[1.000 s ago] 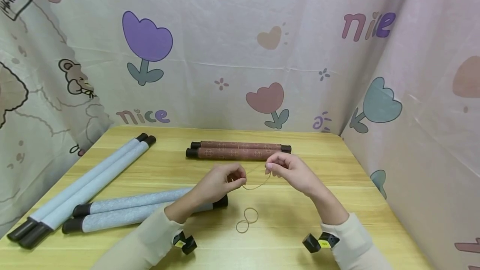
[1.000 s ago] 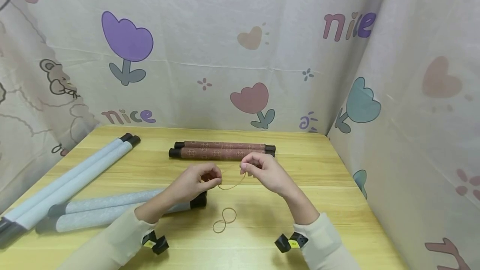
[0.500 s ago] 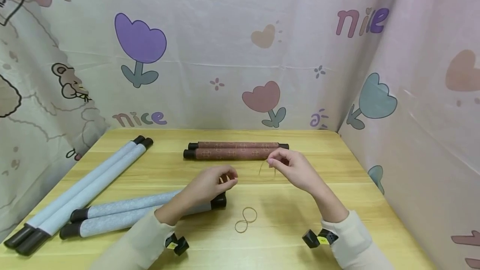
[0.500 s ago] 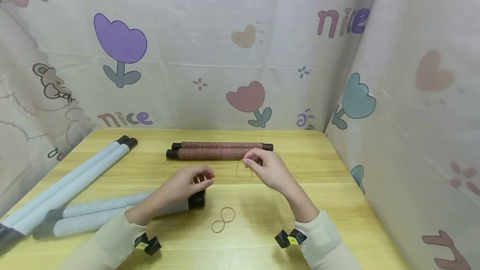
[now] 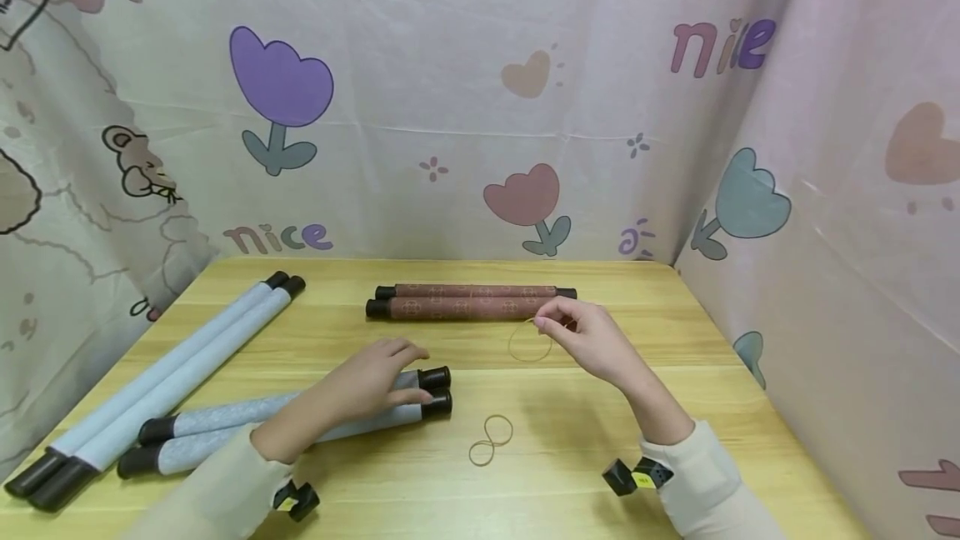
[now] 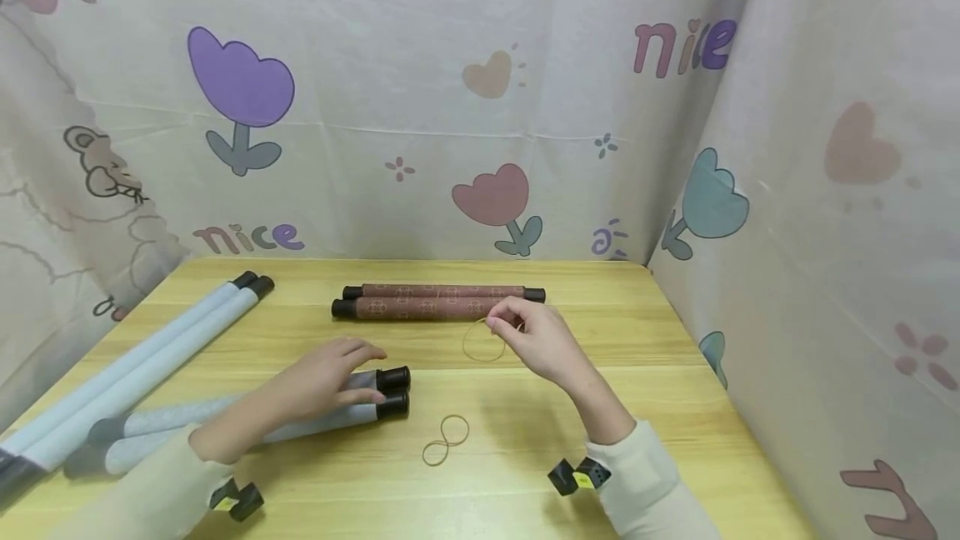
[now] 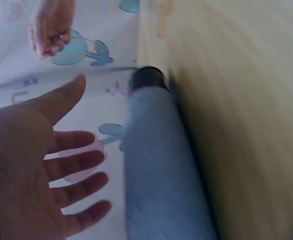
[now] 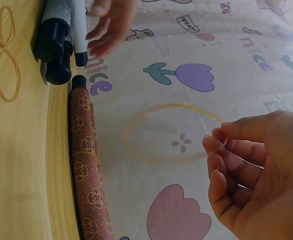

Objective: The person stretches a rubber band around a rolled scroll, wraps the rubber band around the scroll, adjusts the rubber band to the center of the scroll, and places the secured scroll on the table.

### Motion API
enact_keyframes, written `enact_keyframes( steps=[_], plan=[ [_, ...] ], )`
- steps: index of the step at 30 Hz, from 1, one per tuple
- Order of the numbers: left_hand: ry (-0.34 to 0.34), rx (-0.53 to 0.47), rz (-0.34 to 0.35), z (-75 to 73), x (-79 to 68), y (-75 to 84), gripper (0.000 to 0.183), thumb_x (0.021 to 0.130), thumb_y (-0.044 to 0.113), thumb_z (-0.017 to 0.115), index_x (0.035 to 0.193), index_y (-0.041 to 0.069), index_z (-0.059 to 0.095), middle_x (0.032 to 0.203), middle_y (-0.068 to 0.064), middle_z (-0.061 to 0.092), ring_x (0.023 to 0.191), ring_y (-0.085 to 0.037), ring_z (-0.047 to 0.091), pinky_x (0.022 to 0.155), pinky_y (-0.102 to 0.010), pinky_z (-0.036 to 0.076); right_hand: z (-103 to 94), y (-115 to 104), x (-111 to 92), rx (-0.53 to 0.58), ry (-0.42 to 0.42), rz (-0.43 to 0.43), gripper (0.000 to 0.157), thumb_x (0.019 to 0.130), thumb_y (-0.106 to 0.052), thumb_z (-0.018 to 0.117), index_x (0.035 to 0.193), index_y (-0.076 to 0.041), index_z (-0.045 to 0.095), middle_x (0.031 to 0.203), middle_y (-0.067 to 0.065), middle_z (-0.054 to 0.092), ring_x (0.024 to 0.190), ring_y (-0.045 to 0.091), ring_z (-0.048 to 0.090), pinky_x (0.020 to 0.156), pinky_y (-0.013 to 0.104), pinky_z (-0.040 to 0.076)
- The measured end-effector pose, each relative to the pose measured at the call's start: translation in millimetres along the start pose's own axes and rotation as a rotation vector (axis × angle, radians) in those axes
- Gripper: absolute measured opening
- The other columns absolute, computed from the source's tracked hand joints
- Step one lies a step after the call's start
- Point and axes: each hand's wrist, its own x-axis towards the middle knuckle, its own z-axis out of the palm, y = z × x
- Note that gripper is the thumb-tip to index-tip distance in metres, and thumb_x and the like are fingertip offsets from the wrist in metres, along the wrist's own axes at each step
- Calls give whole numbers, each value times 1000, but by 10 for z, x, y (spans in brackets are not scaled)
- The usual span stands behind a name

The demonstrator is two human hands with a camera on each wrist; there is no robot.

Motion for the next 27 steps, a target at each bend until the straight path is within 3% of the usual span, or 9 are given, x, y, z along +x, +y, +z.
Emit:
enact_keyframes(
  steps=[4, 9, 15, 27],
  plan=[
    [-78, 56, 9, 46, -109, -119, 94, 80, 69, 61, 143, 1, 45, 137, -21, 49, 125, -42, 46, 99, -59, 40, -3, 1, 4, -6, 6, -7, 11, 98, -26, 62, 96, -19, 69, 78, 1, 59, 69, 19, 51, 58, 30, 42],
    [-175, 60, -54, 92, -227, -237, 115, 70, 78, 62, 153, 5, 30, 146, -23, 40, 129, -46, 40, 96, -68, 36, 4, 7, 3, 3, 6, -5, 10, 98, -26, 62, 96, -19, 69, 78, 1, 57, 67, 19, 50, 57, 29, 41],
    [-203, 60, -117, 136, -368, -315, 118, 69, 82, 58, 156, 10, 23, 148, -22, 38, 131, -46, 39, 98, -70, 31, 16, 22, 12, 13, 1, -5, 10, 97, -27, 63, 96, -19, 69, 76, 1, 56, 68, 19, 49, 58, 29, 41],
    [-237, 101, -103, 210, -390, -349, 116, 72, 86, 47, 158, 15, 16, 152, -14, 36, 135, -40, 36, 98, -68, 33, 41, 45, 29, -4, -4, -23, 10, 98, -25, 62, 96, -19, 69, 73, -2, 55, 65, 17, 48, 56, 28, 40]
  ],
)
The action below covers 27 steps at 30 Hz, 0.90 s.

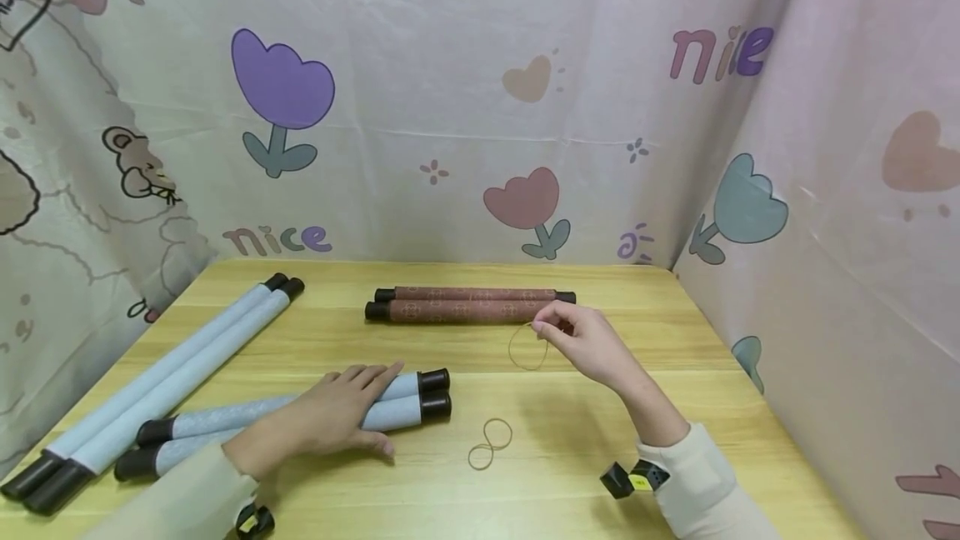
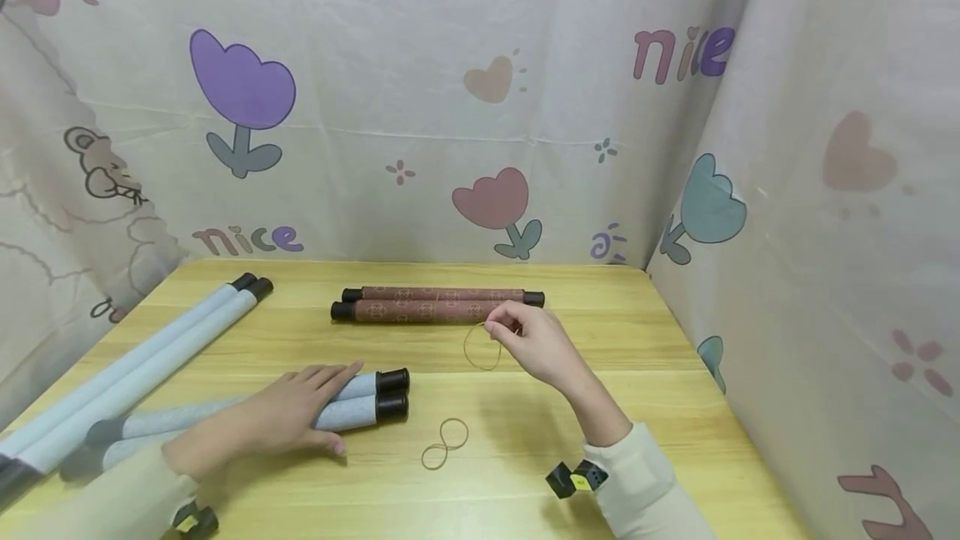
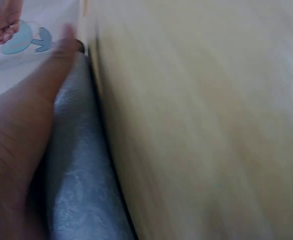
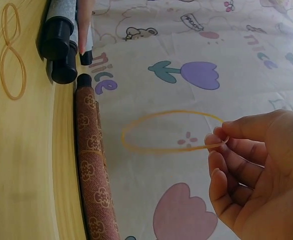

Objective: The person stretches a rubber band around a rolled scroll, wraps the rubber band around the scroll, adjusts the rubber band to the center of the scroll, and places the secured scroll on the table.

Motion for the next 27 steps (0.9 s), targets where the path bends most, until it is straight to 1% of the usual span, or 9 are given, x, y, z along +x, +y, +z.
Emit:
enact_keyframes(
  steps=[3, 6, 10, 13, 15, 17, 22, 25, 27],
  plan=[
    [26, 35, 3, 20, 23, 2, 114, 74, 87, 44, 157, 14, 18, 150, -14, 38, 133, -39, 38, 97, -66, 37, 2, 2, 8, -5, 0, -5, 10, 98, -25, 62, 96, -18, 69, 72, -2, 55, 64, 17, 48, 55, 28, 40],
    [69, 73, 24, 34, 39, 2, 110, 76, 86, 44, 155, 10, 26, 141, -14, 45, 126, -36, 45, 93, -61, 42, 6, 14, 13, -9, -1, -3, 11, 98, -26, 61, 96, -18, 69, 73, -2, 55, 64, 17, 48, 55, 29, 40],
    [127, 124, 85, 48, 47, -20, 100, 82, 81, 44, 147, 5, 38, 126, -13, 53, 110, -30, 53, 85, -51, 49, 16, 30, 15, -8, -4, 4, 11, 98, -26, 62, 96, -19, 69, 74, -1, 57, 65, 17, 48, 55, 29, 40],
    [148, 167, 133, 41, 61, -48, 94, 86, 77, 43, 143, 2, 43, 121, -13, 56, 104, -28, 56, 83, -46, 51, 19, 42, 20, -5, -7, 6, 11, 98, -26, 62, 96, -19, 69, 74, 0, 56, 65, 17, 49, 56, 29, 41],
    [148, 189, 157, 23, 84, -62, 92, 88, 76, 42, 141, 1, 45, 120, -14, 56, 104, -29, 57, 85, -45, 51, 13, 65, 29, -4, -4, 12, 11, 98, -26, 62, 96, -19, 69, 74, 0, 57, 65, 17, 49, 56, 29, 41],
    [137, 192, 165, 8, 107, -71, 91, 89, 75, 41, 140, 0, 45, 120, -15, 56, 106, -30, 57, 87, -46, 50, 2, 90, 39, -5, -1, 20, 11, 98, -26, 61, 97, -18, 69, 75, 0, 57, 65, 17, 48, 56, 29, 40],
    [105, 145, 146, -15, 160, -64, 91, 89, 74, 42, 143, 0, 42, 128, -17, 55, 113, -33, 55, 93, -48, 47, -7, 157, 65, -17, 3, 51, 11, 98, -25, 61, 97, -17, 69, 81, 7, 61, 67, 18, 48, 57, 31, 41],
    [107, 114, 138, -36, 209, -40, 91, 89, 73, 45, 144, 0, 42, 131, -18, 54, 117, -34, 54, 96, -49, 46, -9, 188, 76, -30, 6, 72, 11, 99, -26, 61, 97, -18, 69, 79, 5, 60, 67, 18, 48, 58, 31, 41],
    [114, 103, 141, -55, 245, -16, 90, 89, 72, 47, 143, 0, 42, 131, -17, 55, 116, -33, 55, 96, -49, 46, -9, 202, 80, -35, 8, 79, 11, 99, -26, 61, 98, -18, 69, 76, 3, 57, 66, 18, 48, 57, 31, 40]
  ],
)
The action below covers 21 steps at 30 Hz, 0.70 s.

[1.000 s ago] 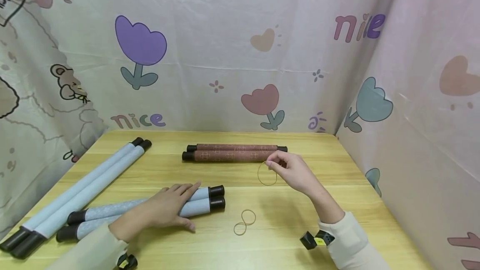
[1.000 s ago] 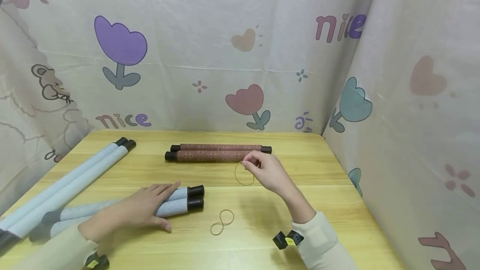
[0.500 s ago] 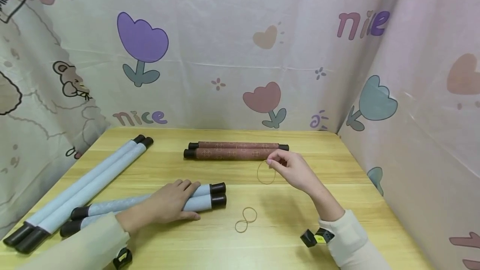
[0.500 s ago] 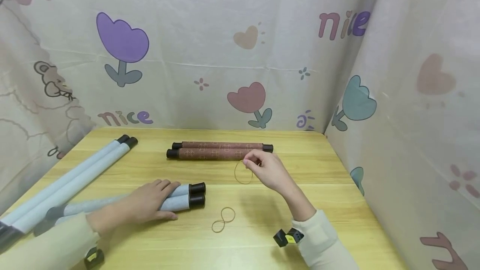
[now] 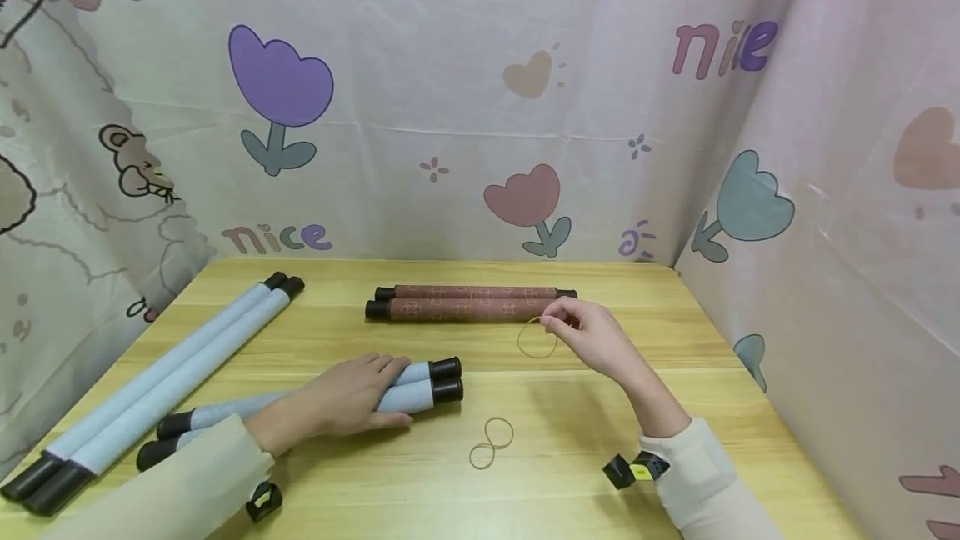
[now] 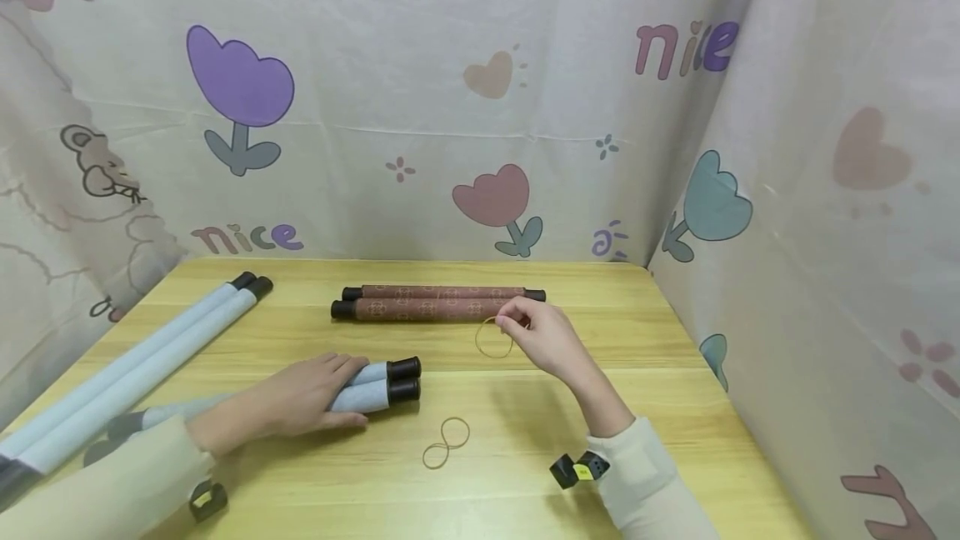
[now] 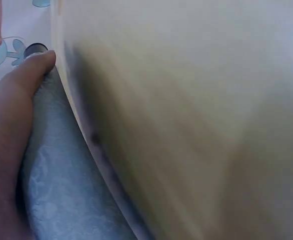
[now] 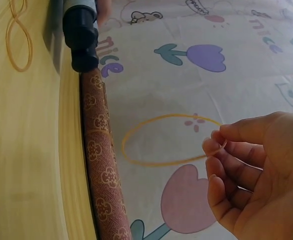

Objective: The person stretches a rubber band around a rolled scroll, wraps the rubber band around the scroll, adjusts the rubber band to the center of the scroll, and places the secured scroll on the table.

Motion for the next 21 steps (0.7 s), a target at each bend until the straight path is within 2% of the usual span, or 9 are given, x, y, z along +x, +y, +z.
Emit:
enact_keyframes(
  steps=[5, 13, 21],
  plan=[
    [19, -30, 13, -58, 116, 63, 88, 88, 70, 52, 143, 2, 42, 129, -16, 56, 112, -32, 57, 93, -48, 48, -11, 13, 5, 0, 4, -8, 13, 98, -26, 61, 98, -15, 69, 73, 0, 55, 65, 17, 47, 57, 31, 39],
    [22, -88, 28, -78, 299, 187, 86, 87, 70, 54, 144, 8, 39, 121, -8, 57, 96, -21, 60, 80, -41, 51, -47, 28, 7, 0, 16, -1, 20, 99, -26, 61, 102, -8, 69, 79, 4, 60, 68, 18, 48, 58, 31, 41],
    [34, -100, 14, -90, 483, 310, 90, 83, 74, 54, 146, 11, 40, 123, -5, 58, 93, -20, 61, 77, -38, 52, -101, -3, 62, -4, 31, -15, 15, 98, -24, 61, 98, -11, 69, 87, 0, 68, 77, 17, 60, 64, 33, 46]
  ],
)
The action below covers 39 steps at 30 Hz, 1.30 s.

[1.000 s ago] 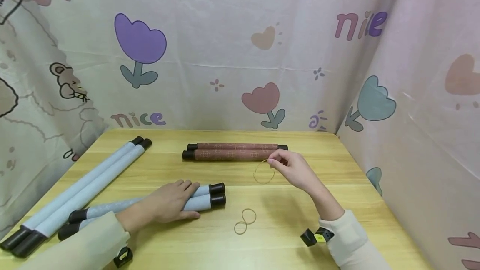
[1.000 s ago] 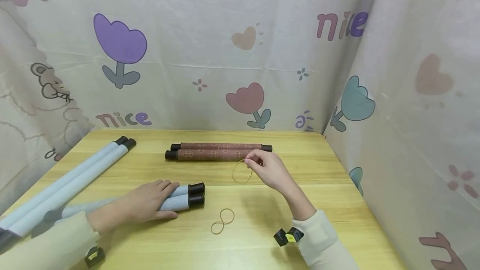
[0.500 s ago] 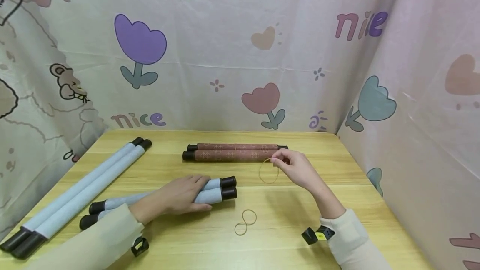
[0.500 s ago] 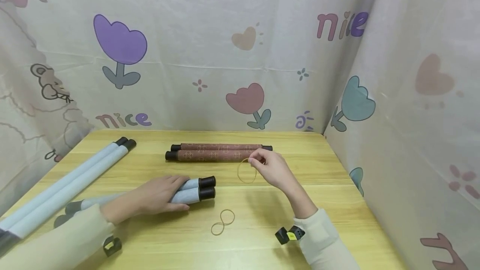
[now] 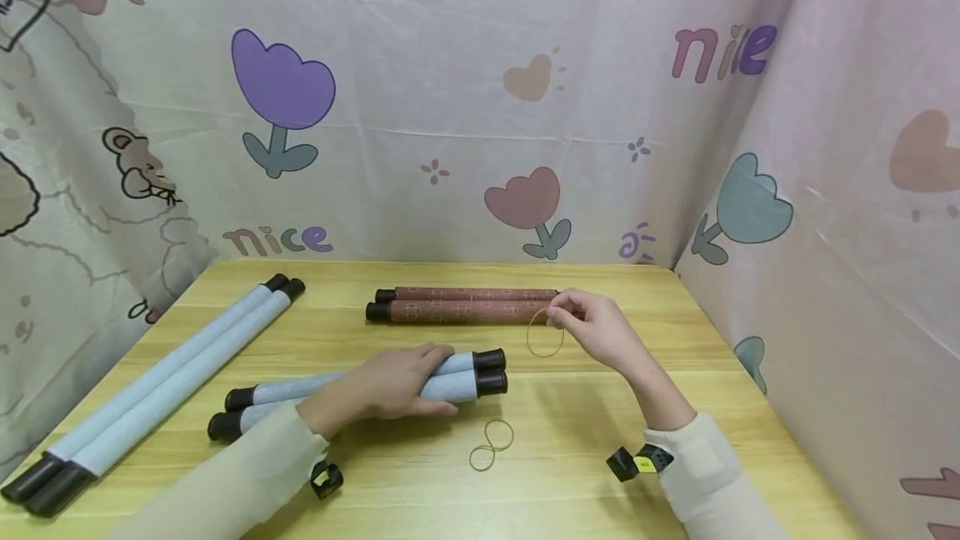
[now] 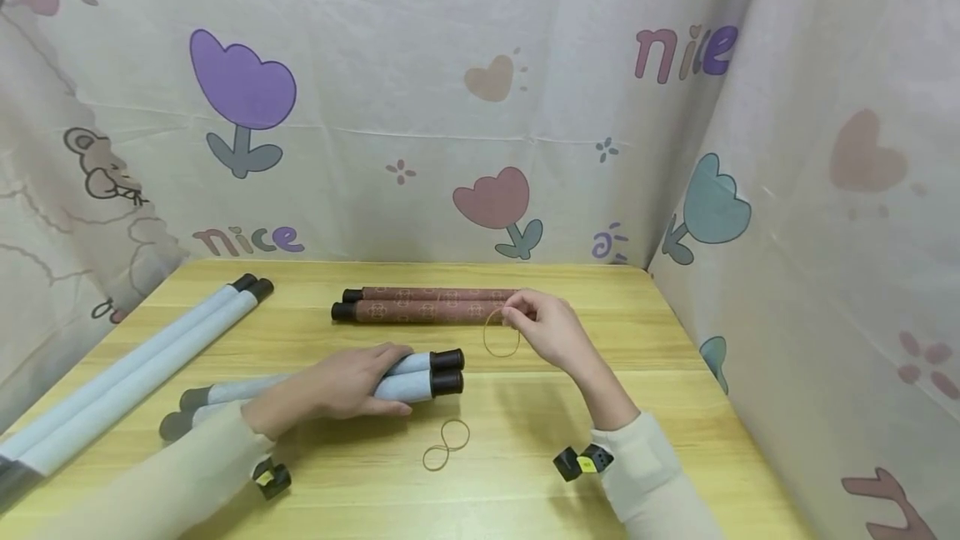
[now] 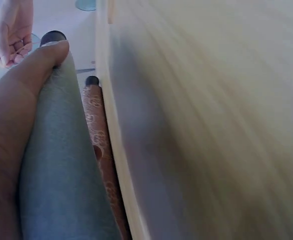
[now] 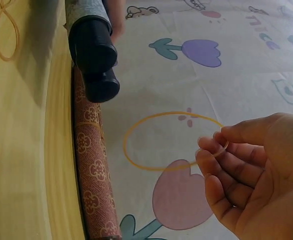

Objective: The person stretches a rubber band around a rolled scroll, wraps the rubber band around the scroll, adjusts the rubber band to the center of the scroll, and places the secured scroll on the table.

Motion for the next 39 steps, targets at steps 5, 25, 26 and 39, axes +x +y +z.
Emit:
enact_keyframes(
  steps=[5, 25, 26, 39],
  plan=[
    [0, -3, -4, -37, 103, 78, 92, 83, 75, 54, 149, 13, 37, 121, -6, 59, 90, -20, 61, 75, -37, 51, -12, -22, 56, -22, 8, -2, 12, 98, -21, 62, 96, -11, 69, 87, 3, 69, 79, 17, 62, 68, 35, 47],
    [32, -33, 49, -88, 367, 338, 76, 87, 52, 66, 144, 9, 41, 119, -7, 61, 89, -20, 61, 75, -36, 52, 187, -203, 339, -114, -41, -64, 13, 97, -22, 63, 97, -11, 70, 78, -4, 63, 71, 14, 57, 63, 33, 48],
    [41, -40, 45, -92, 375, 339, 75, 87, 51, 66, 145, 10, 40, 119, -6, 60, 88, -19, 61, 73, -35, 52, 191, -207, 330, -107, -52, -75, 11, 97, -21, 63, 96, -11, 70, 78, -4, 63, 70, 14, 56, 63, 33, 48],
    [140, -56, -21, -159, 436, 217, 76, 87, 59, 62, 142, 11, 44, 113, -2, 58, 80, -14, 57, 65, -32, 49, 67, -273, 34, -98, -100, -117, 10, 97, -20, 63, 97, -11, 69, 72, -5, 57, 62, 14, 48, 56, 29, 41]
  ],
)
